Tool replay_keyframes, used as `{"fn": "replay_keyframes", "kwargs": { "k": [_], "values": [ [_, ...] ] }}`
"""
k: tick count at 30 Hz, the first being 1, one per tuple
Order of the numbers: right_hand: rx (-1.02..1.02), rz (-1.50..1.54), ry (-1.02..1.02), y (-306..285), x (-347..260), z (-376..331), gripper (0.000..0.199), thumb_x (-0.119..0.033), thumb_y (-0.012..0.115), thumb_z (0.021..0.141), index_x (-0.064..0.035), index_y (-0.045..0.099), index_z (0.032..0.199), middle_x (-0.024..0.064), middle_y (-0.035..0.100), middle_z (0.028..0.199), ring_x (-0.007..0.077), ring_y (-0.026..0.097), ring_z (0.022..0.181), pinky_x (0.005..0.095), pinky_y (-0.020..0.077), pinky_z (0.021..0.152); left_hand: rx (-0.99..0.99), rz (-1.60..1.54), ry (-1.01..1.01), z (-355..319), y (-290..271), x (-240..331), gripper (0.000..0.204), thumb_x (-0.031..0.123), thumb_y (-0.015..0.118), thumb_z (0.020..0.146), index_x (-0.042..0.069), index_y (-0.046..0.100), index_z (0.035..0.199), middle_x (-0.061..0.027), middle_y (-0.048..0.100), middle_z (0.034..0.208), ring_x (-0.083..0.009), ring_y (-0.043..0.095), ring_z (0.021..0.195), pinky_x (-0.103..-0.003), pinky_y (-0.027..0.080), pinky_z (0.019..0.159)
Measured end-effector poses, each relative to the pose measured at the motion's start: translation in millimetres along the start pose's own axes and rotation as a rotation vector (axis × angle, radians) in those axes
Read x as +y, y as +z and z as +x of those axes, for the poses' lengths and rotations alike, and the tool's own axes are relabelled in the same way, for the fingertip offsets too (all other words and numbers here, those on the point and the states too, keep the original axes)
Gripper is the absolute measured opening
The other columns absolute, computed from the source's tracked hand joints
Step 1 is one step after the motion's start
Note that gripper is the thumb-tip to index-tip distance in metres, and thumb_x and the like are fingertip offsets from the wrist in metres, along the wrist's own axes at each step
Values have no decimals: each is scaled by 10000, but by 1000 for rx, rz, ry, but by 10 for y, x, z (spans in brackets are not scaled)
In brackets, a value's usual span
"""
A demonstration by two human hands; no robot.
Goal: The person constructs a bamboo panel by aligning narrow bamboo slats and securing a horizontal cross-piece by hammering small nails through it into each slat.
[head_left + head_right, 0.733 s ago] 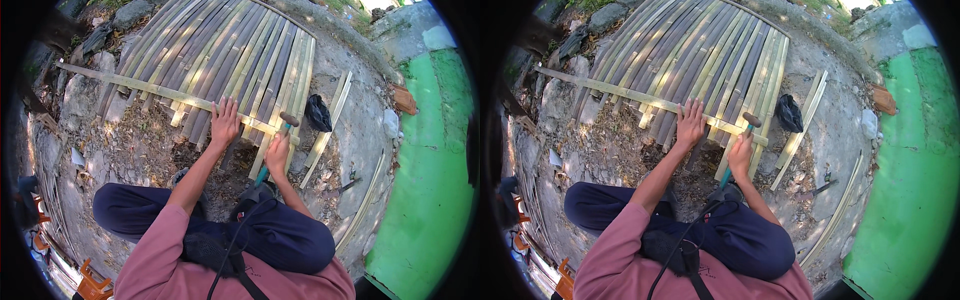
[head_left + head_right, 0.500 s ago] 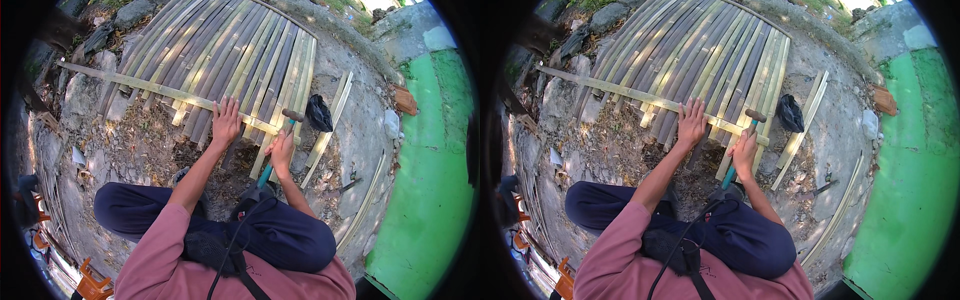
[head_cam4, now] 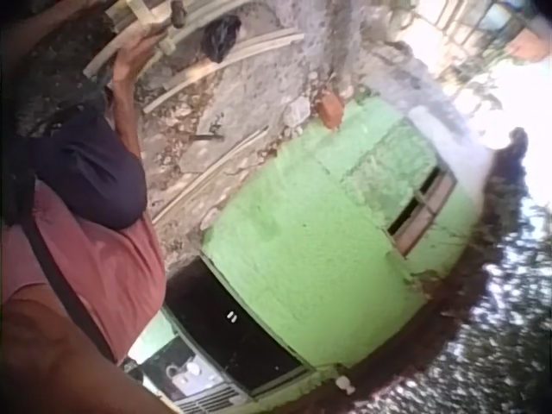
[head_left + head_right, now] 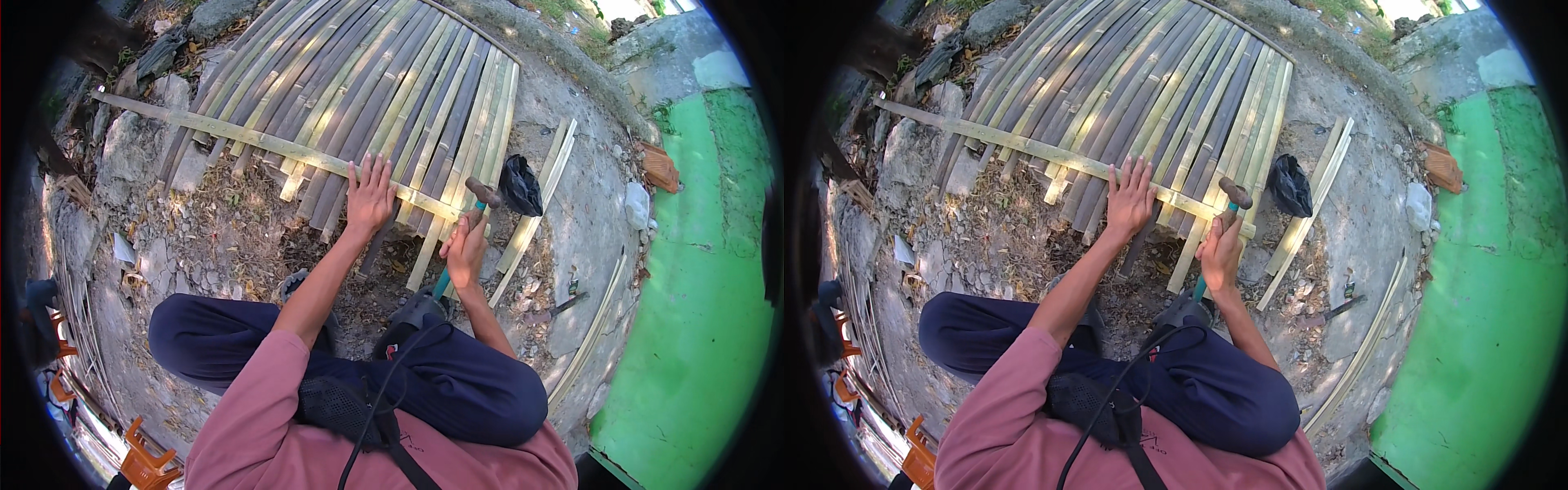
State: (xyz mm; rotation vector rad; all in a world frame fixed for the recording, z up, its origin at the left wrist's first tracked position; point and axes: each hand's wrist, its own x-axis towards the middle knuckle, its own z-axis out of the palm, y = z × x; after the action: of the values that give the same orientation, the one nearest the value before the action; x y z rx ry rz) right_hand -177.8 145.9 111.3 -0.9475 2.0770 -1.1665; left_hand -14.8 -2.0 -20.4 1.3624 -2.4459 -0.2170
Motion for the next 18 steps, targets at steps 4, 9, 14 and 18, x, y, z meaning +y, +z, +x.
{"fn": "replay_keyframes", "kwargs": {
  "k": [4, 9, 14, 18],
  "values": [
    [-98, -327, -252, -185, 79, 154, 255, -267, 548, 1150, -23, 570, 1221, 274, 694, 858, 540, 678, 806, 584, 517, 672, -4, -5, -7, -27, -9, -31, 594, 395, 428, 1144, 93, 446, 1654, -120, 386, 1745, -344, 258, 1655, -645, 88, 1346],
    [-331, -573, -593, -439, 334, 150, 270, -282, 632, 1105, -54, 589, 1243, 224, 720, 863, 473, 718, 804, 546, 533, 643, -3, 6, 1, -14, -9, -4, 599, 396, 433, 1141, 94, 436, 1659, -120, 382, 1747, -344, 255, 1656, -642, 81, 1350],
    [-384, -482, -780, -445, 486, 220, 266, -278, 654, 1091, -63, 592, 1235, 217, 735, 888, 450, 728, 770, 548, 543, 628, -14, -4, -5, 24, -36, 20, 602, 398, 428, 1142, 96, 429, 1662, -121, 371, 1752, -344, 244, 1661, -640, 75, 1352],
    [-458, -813, -394, -204, 568, 342, 260, -253, 663, 1081, -49, 594, 1225, 205, 710, 829, 446, 716, 731, 542, 537, 626, -20, 12, 1, -21, -10, -7, 601, 400, 433, 1140, 90, 438, 1654, -121, 372, 1751, -342, 245, 1659, -640, 76, 1352]
  ]
}}
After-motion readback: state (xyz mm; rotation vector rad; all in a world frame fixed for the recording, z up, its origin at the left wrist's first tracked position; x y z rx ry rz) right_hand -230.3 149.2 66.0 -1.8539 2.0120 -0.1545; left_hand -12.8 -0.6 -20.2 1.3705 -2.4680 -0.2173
